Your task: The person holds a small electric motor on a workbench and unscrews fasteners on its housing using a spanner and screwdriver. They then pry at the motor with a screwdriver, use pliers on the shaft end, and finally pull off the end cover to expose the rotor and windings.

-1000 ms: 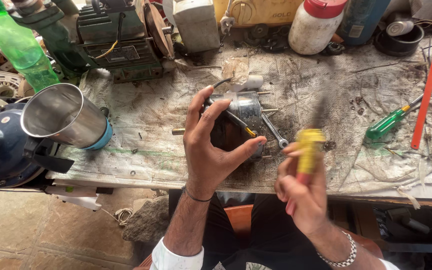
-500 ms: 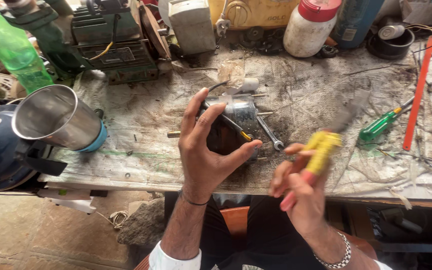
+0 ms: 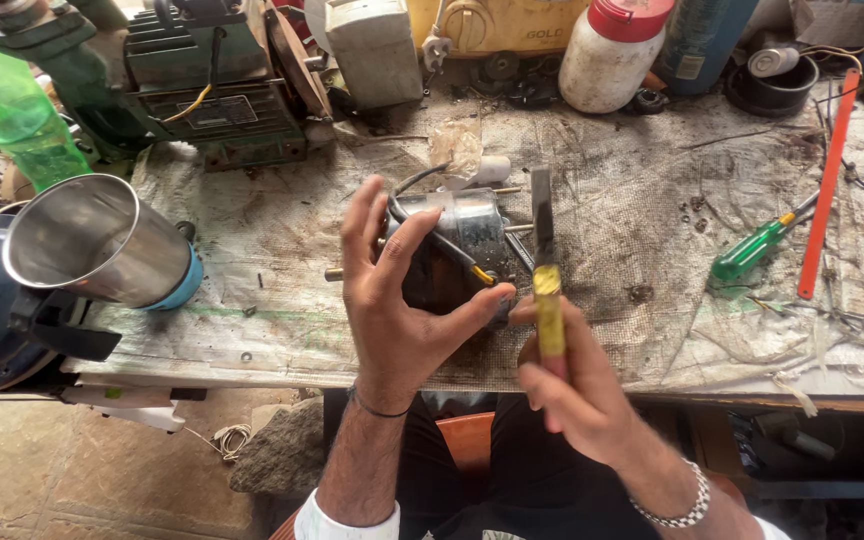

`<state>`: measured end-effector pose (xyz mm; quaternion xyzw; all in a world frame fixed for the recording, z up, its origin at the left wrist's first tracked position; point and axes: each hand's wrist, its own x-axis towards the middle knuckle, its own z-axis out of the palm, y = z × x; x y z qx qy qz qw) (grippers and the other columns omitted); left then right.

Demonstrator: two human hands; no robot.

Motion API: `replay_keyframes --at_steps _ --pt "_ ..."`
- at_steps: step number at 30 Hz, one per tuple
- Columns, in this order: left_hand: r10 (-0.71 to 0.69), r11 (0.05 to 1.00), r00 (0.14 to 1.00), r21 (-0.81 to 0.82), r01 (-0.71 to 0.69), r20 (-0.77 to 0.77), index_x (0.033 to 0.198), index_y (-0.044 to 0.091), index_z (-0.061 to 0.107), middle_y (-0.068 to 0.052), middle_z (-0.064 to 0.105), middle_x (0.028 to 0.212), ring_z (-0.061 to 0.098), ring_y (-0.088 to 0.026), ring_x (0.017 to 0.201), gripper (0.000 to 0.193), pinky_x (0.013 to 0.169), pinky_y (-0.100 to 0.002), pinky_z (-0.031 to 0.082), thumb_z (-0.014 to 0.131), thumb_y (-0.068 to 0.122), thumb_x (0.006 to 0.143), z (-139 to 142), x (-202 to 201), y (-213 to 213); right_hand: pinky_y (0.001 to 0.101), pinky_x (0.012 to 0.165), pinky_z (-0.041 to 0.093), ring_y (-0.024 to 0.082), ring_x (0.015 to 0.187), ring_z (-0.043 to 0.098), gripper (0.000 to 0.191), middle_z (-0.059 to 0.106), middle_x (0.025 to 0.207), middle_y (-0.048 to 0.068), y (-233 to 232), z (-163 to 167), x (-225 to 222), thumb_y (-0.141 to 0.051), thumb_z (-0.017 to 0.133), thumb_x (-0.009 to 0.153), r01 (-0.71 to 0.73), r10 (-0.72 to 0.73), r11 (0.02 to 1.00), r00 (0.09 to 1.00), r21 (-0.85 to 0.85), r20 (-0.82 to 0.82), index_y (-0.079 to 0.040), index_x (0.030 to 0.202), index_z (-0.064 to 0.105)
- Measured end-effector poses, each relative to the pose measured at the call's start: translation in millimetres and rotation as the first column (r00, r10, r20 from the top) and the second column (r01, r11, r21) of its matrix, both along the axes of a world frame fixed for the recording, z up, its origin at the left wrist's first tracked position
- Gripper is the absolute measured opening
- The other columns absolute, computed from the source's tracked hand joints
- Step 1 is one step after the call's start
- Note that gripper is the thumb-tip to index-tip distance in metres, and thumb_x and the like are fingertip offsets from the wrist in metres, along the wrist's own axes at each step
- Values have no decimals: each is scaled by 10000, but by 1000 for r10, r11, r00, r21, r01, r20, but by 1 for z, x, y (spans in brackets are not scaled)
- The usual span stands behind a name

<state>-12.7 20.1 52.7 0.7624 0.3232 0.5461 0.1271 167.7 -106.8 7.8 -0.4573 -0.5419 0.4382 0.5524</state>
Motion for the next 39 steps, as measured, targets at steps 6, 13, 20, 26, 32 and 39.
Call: replay_keyframes --at_steps 6,13,20,26,32,39 --pt "27 1000 999 -1 -27 44 1529 221 374 -199 178 1655 319 -370 1570 1039 1237 -541 505 945 607 751 -6 1 -3 253 528 556 110 650 557 463 552 990 60 2 -6 1 -94 485 958 90 -78 995 973 47 -216 -16 1406 393" --pt "-25 1000 992 14 24 125 1626 239 104 -175 122 1694 218 -323 1570 1236 1237 -511 476 940 574 778 -16 3 -2 215 500 501 85 611 538 412 566 878 23 0 -3 -6 -68 466 992 131 -114 983 985 128 -128 -51 1403 442" --pt "-33 999 993 -1 33 114 1618 231 54 -160 110 1693 209 -322 1574 1263 1232 -517 459 956 532 786 -17 -2 -3 203 422 418 45 496 469 503 525 786 29 -9 -9 -3 -27 514 941 -84 84 996 995 2 -61 -58 1431 410" --pt "-20 1000 995 -2 20 96 1611 236 63 -158 120 1679 220 -328 1607 1272 1271 -535 476 973 502 764 -17 -1 -6 270 501 560 114 680 581 386 537 1078 71 -3 -12 -2 -46 454 950 149 -113 979 965 140 -237 -36 1332 394" --pt "-33 999 992 14 32 120 1608 221 85 -158 132 1682 221 -322 1594 1257 1269 -518 452 973 490 760 -14 1 -5 253 430 486 99 536 531 440 566 914 121 -4 -8 1 -62 512 928 -36 35 997 999 -62 -18 -42 1359 427" --pt "-36 999 991 -17 38 126 1594 193 120 -156 170 1671 273 -308 1561 1232 1283 -501 461 992 467 767 -10 -1 -8 257 486 513 128 597 573 484 530 997 154 -6 -5 0 -57 534 982 -48 42 994 997 -94 -57 -73 1443 386"
